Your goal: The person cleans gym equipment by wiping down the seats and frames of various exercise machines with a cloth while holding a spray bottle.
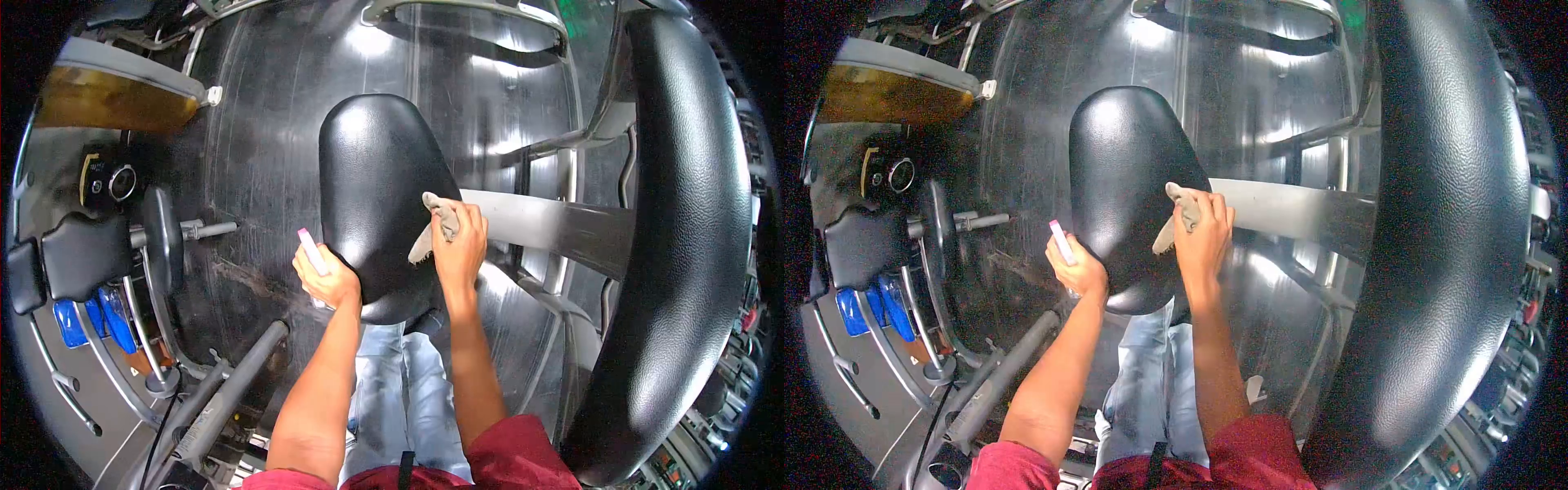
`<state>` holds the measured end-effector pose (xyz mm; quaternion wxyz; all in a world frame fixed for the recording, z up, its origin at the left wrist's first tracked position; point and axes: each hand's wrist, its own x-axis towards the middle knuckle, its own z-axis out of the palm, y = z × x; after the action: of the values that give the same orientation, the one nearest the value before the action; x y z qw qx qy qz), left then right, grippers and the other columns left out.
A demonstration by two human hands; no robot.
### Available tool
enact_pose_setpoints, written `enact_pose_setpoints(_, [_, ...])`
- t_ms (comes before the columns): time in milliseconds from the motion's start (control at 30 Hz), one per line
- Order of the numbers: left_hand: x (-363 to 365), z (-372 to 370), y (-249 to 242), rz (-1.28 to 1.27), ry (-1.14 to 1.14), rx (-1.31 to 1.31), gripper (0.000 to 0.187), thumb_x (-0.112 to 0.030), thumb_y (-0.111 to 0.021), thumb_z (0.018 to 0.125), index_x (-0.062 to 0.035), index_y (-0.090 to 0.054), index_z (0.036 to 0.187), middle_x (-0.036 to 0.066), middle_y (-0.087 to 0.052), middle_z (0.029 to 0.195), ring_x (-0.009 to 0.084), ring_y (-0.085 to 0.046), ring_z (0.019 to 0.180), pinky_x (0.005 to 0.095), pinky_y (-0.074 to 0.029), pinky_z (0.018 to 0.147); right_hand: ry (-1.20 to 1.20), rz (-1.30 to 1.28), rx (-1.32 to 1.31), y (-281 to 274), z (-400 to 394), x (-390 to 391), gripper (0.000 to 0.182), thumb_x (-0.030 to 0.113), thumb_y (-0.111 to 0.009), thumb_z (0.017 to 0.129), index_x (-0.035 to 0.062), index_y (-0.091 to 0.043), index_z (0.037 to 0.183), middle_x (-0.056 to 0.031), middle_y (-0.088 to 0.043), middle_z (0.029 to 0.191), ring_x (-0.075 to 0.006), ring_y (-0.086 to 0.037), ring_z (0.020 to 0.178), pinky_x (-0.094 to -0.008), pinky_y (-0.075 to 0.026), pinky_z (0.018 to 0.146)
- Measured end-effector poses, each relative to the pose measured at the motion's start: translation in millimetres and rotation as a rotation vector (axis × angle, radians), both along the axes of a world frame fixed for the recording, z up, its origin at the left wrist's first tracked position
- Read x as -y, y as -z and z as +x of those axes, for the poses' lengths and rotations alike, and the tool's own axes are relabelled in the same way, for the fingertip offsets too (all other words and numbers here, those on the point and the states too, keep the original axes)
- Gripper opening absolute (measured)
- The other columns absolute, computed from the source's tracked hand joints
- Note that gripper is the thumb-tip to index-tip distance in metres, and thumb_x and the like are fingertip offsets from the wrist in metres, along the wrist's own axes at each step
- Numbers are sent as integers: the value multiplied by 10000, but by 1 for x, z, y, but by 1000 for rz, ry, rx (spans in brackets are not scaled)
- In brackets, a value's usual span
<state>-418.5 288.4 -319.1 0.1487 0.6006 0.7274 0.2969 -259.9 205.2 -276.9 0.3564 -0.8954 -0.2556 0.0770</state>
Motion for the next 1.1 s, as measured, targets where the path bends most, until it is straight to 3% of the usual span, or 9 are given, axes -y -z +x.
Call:
enact_pose_setpoints(267, [-1, 1, -2, -17, -8, 3, 219, -196, -592, 907, -40, -622, 1058, 147, -630, 1010, 366, -608, 953, 447, -453, 840, 0, 33, -71, 6, -53, 46, 214, 125, -743, 772, 109, -699, 980, -65, -639, 965, -294, -575, 900, -397, -465, 825])
enact_pose_setpoints(467, [-1, -1, 3, 26, 9, 1, 234, -198, -597, 890, -33, -624, 1054, 159, -623, 989, 385, -604, 931, 467, -451, 814, 85, -4, -13, 16, -14, 27, 211, 169, -657, 880, 73, -621, 1065, -120, -604, 1073, -354, -549, 980, -441, -427, 889])
enact_pose_setpoints(567, [0, 0, 3, 36, 6, -2, 252, -186, -610, 869, -25, -625, 1062, 172, -616, 965, 404, -603, 906, 485, -451, 786, 147, 130, -13, 13, 2, 10, 177, 165, -641, 891, 63, -613, 1033, -125, -612, 1079, -352, -555, 1005, -447, -422, 889])
enact_pose_setpoints(800, [-1, 1, 1, 0, -2, 12, 210, -206, -591, 898, -41, -630, 1022, 145, -630, 996, 365, -607, 949, 450, -453, 835, 257, 162, -212, 20, -61, 51, 157, 162, -665, 883, 55, -627, 991, -128, -653, 997, -340, -603, 968, -425, -446, 866])
enact_pose_setpoints(933, [-1, 2, -1, -14, -12, 2, 205, -197, -596, 898, -39, -629, 1025, 145, -629, 987, 361, -607, 944, 444, -452, 836, 293, 170, -240, 27, -53, 49, 192, 192, -655, 899, 42, -626, 1015, -142, -649, 1016, -342, -604, 993, -421, -447, 885])
enact_pose_setpoints(1100, [-1, -2, 6, 31, 9, 1, 195, -186, -593, 905, -39, -624, 1030, 140, -631, 976, 355, -606, 931, 442, -451, 833, 331, 232, -171, 47, 10, 21, 292, 247, -641, 918, 12, -626, 1090, -173, -640, 1059, -361, -600, 1020, -424, -446, 910])
